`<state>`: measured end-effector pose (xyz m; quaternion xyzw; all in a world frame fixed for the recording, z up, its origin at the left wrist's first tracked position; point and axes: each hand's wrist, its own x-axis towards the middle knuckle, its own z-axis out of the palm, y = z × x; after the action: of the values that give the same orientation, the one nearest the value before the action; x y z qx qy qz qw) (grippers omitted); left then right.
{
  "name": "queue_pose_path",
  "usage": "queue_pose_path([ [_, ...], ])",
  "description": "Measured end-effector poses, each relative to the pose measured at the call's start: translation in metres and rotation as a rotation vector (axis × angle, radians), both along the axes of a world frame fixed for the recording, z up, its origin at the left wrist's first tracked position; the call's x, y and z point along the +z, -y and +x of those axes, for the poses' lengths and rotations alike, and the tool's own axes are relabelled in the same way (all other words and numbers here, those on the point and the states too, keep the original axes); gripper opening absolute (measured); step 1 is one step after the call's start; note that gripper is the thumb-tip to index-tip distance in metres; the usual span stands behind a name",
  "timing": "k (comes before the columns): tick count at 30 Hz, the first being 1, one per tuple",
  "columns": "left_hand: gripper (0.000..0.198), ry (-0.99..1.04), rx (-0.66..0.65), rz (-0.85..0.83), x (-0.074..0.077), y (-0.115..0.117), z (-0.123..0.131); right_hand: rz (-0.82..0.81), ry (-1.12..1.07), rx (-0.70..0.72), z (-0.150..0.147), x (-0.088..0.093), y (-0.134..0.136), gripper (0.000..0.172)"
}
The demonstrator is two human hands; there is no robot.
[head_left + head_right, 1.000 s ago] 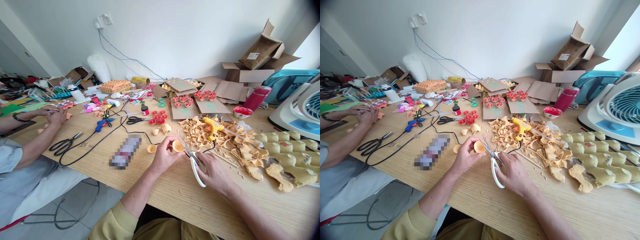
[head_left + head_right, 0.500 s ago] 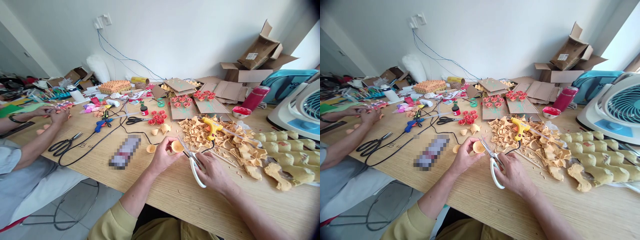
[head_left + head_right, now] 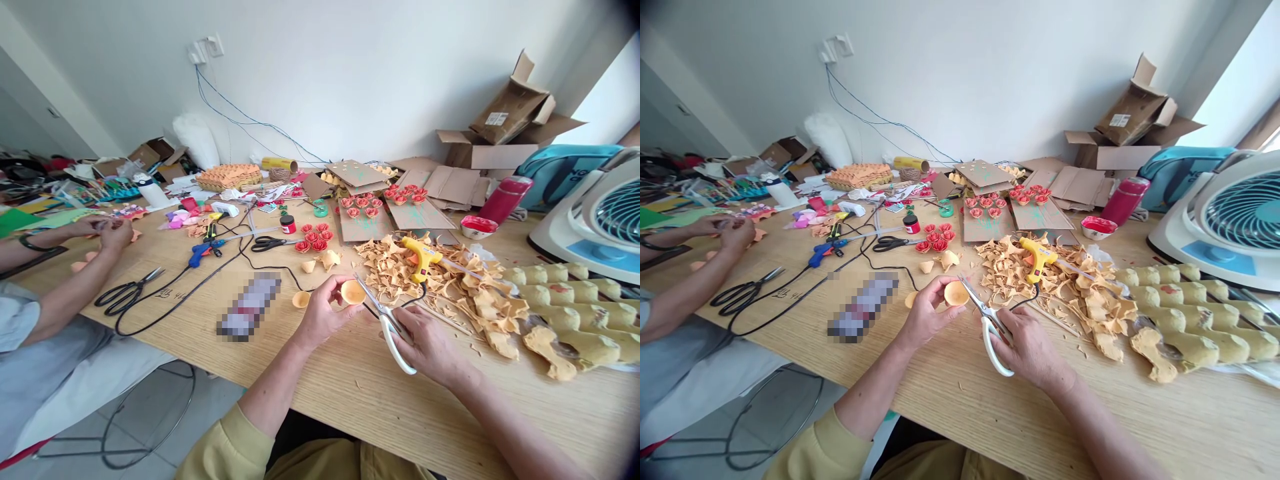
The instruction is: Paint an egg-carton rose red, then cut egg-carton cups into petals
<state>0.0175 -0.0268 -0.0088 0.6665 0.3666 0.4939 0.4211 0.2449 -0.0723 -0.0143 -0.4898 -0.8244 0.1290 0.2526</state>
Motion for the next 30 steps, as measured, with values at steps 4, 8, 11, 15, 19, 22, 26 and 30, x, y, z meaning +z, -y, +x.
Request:
queue_pose_path([
  [4,0.044,0.009,0.006,0.015,0.0019,-0.0007,-0.0009,-0.018,-0.041,-0.008,0.0002,-0.0018,-0.0016,0.031],
  [8,0.048,0.001,0.036,0.004,0.0037,-0.0002,-0.0010,-0.001,-0.090,-0.034,0.0000,-0.0051,-0.0035,0.029],
  [11,0.051,0.038,0.042,-0.020,0.0022,-0.0007,-0.0004,0.031,-0.101,-0.033,0.0009,-0.0067,-0.0042,0.029],
  [15,0.046,0.070,0.026,-0.031,-0.0004,-0.0021,-0.0004,0.049,-0.082,-0.026,0.0014,-0.0070,-0.0037,0.028],
  [19,0.046,0.100,0.006,-0.031,-0.0004,-0.0027,-0.0010,0.038,-0.070,-0.027,-0.0003,-0.0051,-0.0022,0.028],
  [22,0.046,0.129,-0.021,-0.054,0.0007,-0.0023,-0.0003,0.041,-0.067,-0.023,-0.0012,-0.0035,-0.0010,0.029],
  [26,0.050,0.215,-0.074,-0.152,0.0016,-0.0021,0.0005,0.061,-0.070,-0.025,-0.0015,-0.0032,-0.0008,0.030],
  [30,0.057,0.301,-0.113,-0.252,0.0000,-0.0042,-0.0006,0.063,-0.064,-0.025,-0.0011,-0.0054,-0.0018,0.030],
])
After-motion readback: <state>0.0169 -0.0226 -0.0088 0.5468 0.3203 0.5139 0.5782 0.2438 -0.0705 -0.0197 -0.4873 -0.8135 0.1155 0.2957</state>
